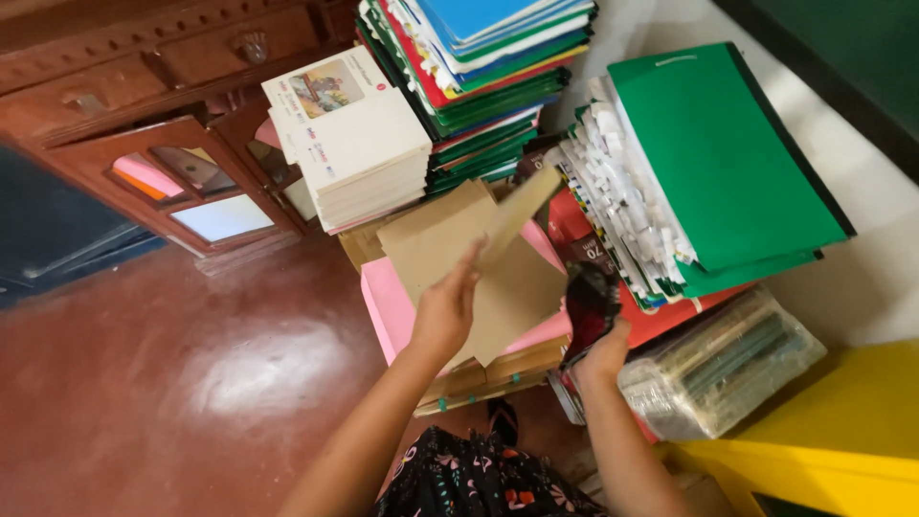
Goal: The person is wiping down paper folders with a cloth and stacking them.
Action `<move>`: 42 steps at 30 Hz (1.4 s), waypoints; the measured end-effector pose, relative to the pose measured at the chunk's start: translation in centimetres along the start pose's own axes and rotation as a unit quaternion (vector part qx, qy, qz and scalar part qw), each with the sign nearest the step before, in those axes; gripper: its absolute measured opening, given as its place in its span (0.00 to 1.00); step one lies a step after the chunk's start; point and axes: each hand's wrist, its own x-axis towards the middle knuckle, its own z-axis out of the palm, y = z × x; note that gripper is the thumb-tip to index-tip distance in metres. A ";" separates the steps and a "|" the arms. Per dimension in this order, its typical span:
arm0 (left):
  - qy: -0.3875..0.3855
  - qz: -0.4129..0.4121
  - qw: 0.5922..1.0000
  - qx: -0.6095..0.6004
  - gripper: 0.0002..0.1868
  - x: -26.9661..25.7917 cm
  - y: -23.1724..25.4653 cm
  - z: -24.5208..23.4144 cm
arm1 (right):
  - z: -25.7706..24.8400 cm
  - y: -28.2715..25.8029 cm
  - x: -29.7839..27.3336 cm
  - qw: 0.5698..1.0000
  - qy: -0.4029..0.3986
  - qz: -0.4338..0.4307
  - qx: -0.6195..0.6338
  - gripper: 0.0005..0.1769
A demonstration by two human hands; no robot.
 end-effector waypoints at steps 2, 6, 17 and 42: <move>0.059 -0.016 0.997 -0.050 0.28 0.3 -0.4 -0.3 | 0.1 1.2 3.6 0.999 0.002 -0.040 0.007 0.30; 0.182 -0.104 0.955 -0.211 0.30 1.2 -3.2 0.0 | 0.1 5.0 11.5 0.971 -0.062 -0.198 -0.120 0.29; 0.175 -0.430 0.733 -0.498 0.28 -4.4 -26.5 15.4 | 5.1 13.8 1.1 0.518 -0.463 -0.461 -0.552 0.28; 0.263 -0.453 0.707 -0.476 0.31 -4.5 -25.1 15.3 | 12.9 17.3 5.0 0.210 -0.643 -0.490 -0.550 0.32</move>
